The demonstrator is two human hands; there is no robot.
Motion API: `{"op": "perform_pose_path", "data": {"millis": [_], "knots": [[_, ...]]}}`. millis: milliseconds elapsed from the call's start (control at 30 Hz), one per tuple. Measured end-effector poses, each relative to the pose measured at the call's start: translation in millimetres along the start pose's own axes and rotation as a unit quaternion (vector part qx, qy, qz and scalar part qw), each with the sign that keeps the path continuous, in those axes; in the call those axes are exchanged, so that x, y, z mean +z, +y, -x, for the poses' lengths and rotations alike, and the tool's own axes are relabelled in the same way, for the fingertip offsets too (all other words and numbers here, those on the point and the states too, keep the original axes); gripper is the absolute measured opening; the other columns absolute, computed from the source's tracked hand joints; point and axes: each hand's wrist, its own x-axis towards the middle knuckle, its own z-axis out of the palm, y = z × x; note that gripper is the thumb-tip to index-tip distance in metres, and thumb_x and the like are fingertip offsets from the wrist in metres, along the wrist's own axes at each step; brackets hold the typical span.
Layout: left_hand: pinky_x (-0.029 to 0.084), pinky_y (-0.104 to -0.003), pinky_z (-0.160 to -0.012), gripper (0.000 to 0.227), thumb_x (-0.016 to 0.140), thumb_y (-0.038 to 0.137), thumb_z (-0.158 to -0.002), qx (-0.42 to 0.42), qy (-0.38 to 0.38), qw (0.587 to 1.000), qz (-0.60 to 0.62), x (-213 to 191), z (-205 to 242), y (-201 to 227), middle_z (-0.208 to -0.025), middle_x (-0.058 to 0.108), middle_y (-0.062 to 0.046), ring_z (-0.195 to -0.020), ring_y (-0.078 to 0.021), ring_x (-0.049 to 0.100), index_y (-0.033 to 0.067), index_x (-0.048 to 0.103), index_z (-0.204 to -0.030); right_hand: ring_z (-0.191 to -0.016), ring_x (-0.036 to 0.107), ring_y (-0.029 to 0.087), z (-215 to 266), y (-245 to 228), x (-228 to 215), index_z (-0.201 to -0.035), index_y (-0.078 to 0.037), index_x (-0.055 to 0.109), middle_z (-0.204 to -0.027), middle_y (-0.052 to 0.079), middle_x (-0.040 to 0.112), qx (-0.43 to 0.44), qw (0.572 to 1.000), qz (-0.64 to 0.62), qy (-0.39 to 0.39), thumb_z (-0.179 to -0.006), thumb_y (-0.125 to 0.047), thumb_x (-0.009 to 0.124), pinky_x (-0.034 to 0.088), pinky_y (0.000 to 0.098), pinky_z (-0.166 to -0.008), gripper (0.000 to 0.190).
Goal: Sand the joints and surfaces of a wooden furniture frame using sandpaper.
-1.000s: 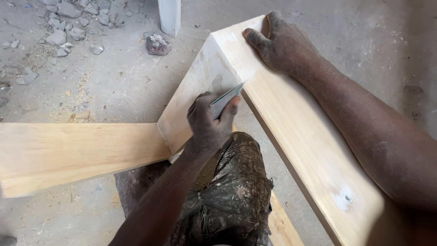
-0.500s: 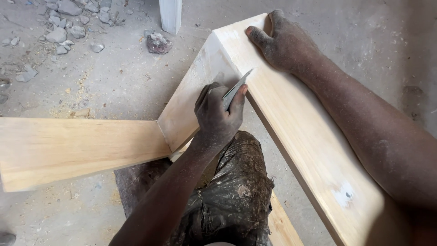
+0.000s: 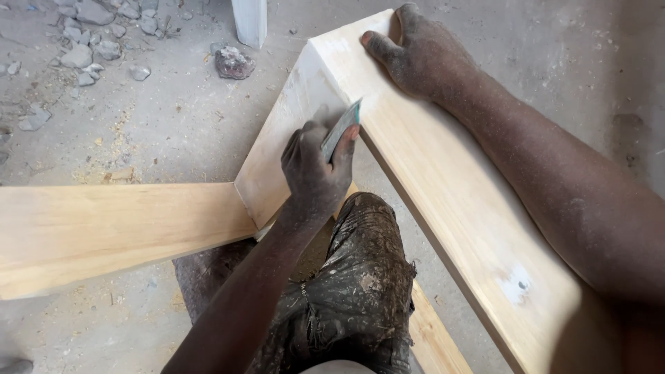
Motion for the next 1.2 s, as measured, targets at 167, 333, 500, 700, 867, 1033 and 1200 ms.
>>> {"op": "perform_pose_path", "data": {"millis": [167, 333, 500, 700, 867, 1033, 1200], "knots": [[0.056, -0.038, -0.063, 0.032, 0.078, 0.014, -0.098, 0.015, -0.048, 0.996, -0.069, -20, 6, 14, -0.079, 0.06, -0.007, -0.07, -0.0205, 0.065, 0.0081, 0.047, -0.101, -0.101, 0.07, 0.044, -5, 10, 10, -0.149, -0.005, 0.043, -0.115, 0.03, 0.068, -0.018, 0.999, 0.019, 0.025, -0.105, -0.059, 0.051, 0.055, 0.0585, -0.087, 0.071], [0.065, -0.034, -0.07, 0.031, 0.077, 0.014, -0.102, -0.013, 0.016, 1.0, 0.023, 10, 0, -1, -0.092, 0.067, -0.009, -0.083, -0.0205, 0.073, 0.0063, 0.047, -0.108, -0.099, 0.07, 0.042, -11, 24, 17, -0.143, -0.003, 0.05, -0.112, 0.029, 0.069, -0.084, 0.995, -0.006, 0.058, -0.106, -0.056, 0.053, 0.055, 0.058, -0.081, 0.064], [0.062, -0.036, -0.067, 0.034, 0.079, 0.014, -0.099, 0.033, -0.015, 0.999, -0.037, -7, 17, -6, -0.087, 0.066, -0.01, -0.08, -0.022, 0.071, 0.0081, 0.046, -0.104, -0.075, 0.071, 0.031, 2, 4, 2, -0.111, -0.002, 0.068, -0.089, 0.022, 0.072, -0.022, 1.0, 0.001, 0.015, -0.107, -0.056, 0.051, 0.056, 0.0509, -0.066, 0.056], [0.063, -0.037, -0.072, 0.034, 0.079, 0.014, -0.101, -0.009, -0.027, 1.0, 0.001, -8, 2, 10, -0.089, 0.065, -0.01, -0.084, -0.0218, 0.072, 0.0069, 0.046, -0.108, -0.055, 0.066, 0.026, -13, 17, 15, -0.099, -0.003, 0.073, -0.07, 0.018, 0.069, -0.059, 0.997, 0.025, 0.045, -0.109, -0.056, 0.049, 0.054, 0.0484, -0.054, 0.059], [0.065, -0.035, -0.076, 0.033, 0.078, 0.012, -0.103, 0.013, -0.009, 1.0, -0.012, -2, 6, 1, -0.091, 0.064, -0.011, -0.087, -0.0223, 0.073, 0.0041, 0.047, -0.111, -0.052, 0.067, 0.025, -15, 22, 18, -0.101, -0.003, 0.073, -0.066, 0.018, 0.067, -0.073, 0.996, 0.016, 0.055, -0.109, -0.055, 0.048, 0.054, 0.0454, -0.051, 0.058], [0.06, -0.036, -0.066, 0.035, 0.08, 0.011, -0.098, -0.014, -0.026, 1.0, -0.003, -12, 9, 9, -0.086, 0.063, -0.009, -0.08, -0.0209, 0.07, 0.0054, 0.046, -0.104, -0.056, 0.067, 0.028, -14, 15, 15, -0.099, -0.002, 0.075, -0.07, 0.02, 0.069, -0.057, 0.997, 0.03, 0.037, -0.109, -0.057, 0.049, 0.054, 0.0482, -0.056, 0.062], [0.064, -0.032, -0.07, 0.033, 0.078, 0.01, -0.103, -0.01, -0.007, 1.0, 0.021, -1, 0, 6, -0.091, 0.063, -0.009, -0.085, -0.0183, 0.07, 0.0059, 0.046, -0.107, -0.053, 0.067, 0.028, -25, 35, 32, -0.097, 0.003, 0.073, -0.067, 0.021, 0.068, -0.135, 0.983, 0.016, 0.125, -0.106, -0.056, 0.058, 0.054, 0.0493, -0.048, 0.061]]}}
